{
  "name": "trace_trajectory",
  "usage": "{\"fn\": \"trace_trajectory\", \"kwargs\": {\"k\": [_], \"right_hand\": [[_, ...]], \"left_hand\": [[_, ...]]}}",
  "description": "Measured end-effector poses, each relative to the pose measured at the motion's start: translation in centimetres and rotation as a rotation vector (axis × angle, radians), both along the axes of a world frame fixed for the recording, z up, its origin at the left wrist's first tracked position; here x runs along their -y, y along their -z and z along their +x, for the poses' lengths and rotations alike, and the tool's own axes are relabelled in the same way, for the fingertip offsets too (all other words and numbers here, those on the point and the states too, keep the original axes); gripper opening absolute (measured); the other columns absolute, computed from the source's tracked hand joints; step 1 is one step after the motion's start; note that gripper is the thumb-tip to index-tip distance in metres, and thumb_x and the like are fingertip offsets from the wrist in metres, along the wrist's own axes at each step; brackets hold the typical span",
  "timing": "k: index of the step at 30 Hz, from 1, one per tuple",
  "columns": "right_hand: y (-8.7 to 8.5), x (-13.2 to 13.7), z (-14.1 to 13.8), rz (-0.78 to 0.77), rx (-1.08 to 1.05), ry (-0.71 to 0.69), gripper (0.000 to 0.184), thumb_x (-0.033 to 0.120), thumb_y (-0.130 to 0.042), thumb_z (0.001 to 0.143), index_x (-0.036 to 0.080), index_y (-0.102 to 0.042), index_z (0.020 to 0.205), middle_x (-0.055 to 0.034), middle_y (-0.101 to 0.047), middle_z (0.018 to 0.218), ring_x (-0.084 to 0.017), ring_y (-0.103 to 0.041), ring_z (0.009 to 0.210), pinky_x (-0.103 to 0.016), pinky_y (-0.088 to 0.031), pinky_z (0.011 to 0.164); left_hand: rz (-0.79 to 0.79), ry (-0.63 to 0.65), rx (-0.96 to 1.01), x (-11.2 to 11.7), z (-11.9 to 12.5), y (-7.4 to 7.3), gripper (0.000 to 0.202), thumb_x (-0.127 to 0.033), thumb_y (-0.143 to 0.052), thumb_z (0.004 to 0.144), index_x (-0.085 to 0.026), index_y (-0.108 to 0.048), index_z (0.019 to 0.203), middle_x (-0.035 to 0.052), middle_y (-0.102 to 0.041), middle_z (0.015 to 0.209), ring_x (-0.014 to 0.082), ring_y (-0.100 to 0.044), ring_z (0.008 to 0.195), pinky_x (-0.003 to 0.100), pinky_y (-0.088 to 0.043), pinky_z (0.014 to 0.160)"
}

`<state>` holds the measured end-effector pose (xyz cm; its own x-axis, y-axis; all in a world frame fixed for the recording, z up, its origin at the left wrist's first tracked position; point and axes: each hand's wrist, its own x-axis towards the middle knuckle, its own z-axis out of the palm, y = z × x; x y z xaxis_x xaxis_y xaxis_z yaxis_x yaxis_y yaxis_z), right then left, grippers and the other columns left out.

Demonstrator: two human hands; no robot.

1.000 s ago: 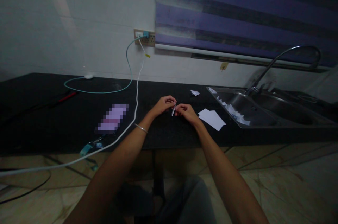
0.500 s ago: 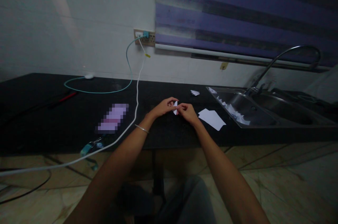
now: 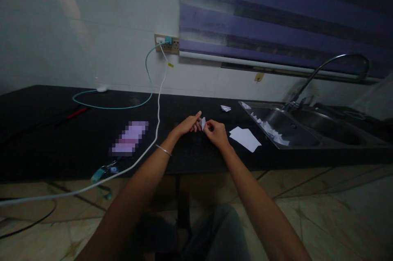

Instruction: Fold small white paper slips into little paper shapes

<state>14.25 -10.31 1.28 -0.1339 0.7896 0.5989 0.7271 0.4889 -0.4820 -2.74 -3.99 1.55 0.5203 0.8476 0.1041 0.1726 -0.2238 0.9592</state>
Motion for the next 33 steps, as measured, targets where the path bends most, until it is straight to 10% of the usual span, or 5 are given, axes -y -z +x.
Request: {"fn": "trace_trajectory", "kwargs": {"k": [10, 24, 33], "right_hand": [[-0.4, 0.3, -0.4, -0.068, 0.105, -0.106, 0.017, 0.029, -0.059, 0.084, 0.018, -0.067, 0.095, -0.0035, -0.067, 0.076, -0.015, -0.058, 0.065, -0.025, -0.039, 0.063], [-0.8, 0.6, -0.3, 0.015, -0.022, 0.032, 0.014, 0.024, -0.055, 0.085, 0.019, -0.067, 0.079, -0.0035, -0.066, 0.071, -0.016, -0.057, 0.064, -0.026, -0.041, 0.065], [-0.4, -0.7, 0.1, -0.245, -0.424, -0.22, 0.026, 0.03, -0.05, 0.083, 0.017, -0.068, 0.097, -0.0018, -0.065, 0.075, -0.015, -0.057, 0.062, -0.025, -0.044, 0.058]], "left_hand": [[0.132, 0.276, 0.065, 0.0, -0.2, -0.1, 0.051, -0.054, -0.04, 0.094, -0.012, -0.06, 0.071, -0.0005, -0.053, 0.06, 0.009, -0.041, 0.052, 0.023, -0.034, 0.053], [0.101, 0.258, -0.032, 0.8, 0.0, -0.9, 0.061, -0.06, -0.037, 0.094, -0.013, -0.066, 0.068, 0.0031, -0.062, 0.061, 0.011, -0.051, 0.058, 0.024, -0.04, 0.062], [0.097, 0.231, 0.007, 0.5, -0.4, -0.4, 0.054, -0.06, -0.053, 0.088, -0.01, -0.069, 0.078, 0.0039, -0.064, 0.066, 0.0103, -0.053, 0.06, 0.022, -0.041, 0.06]]}}
